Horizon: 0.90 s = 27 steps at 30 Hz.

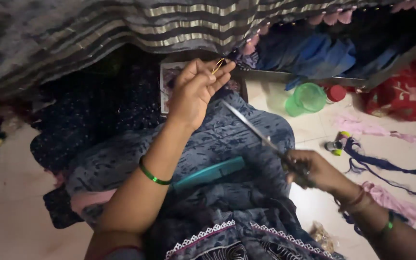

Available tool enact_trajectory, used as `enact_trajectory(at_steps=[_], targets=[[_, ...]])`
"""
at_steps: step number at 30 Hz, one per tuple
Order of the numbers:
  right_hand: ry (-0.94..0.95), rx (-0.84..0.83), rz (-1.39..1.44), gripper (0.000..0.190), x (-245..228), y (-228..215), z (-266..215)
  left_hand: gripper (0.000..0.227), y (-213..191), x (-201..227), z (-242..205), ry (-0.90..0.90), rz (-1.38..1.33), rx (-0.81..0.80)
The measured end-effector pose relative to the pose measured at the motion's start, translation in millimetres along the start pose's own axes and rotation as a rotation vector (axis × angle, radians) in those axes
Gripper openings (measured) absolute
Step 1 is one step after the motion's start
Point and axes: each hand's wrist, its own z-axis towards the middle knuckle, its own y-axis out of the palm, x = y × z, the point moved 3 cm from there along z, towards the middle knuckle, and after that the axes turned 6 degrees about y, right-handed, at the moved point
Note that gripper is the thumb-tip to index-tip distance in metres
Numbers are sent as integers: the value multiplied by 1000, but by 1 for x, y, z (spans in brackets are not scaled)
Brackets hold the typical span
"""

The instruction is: Manually attaching tassels and sewing decorative elements onto a piece of fabric.

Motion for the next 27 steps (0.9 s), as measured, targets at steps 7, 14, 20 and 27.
enact_trajectory(at_steps=[7,14,20,27], targets=[[-239,-93,169,23,-68,-21,23,9,6,7,-4,59,26,-68],[-62,167,-189,14,-89,-44,7,3,-13,-3,11,51,206,113],[-156,319,-287,25,-108,-73,-17,36,-14,8,46,92,800,-12],[-354,512,-845,51,-178,-65,-23,24,-12,-8,22,240,997,-20]])
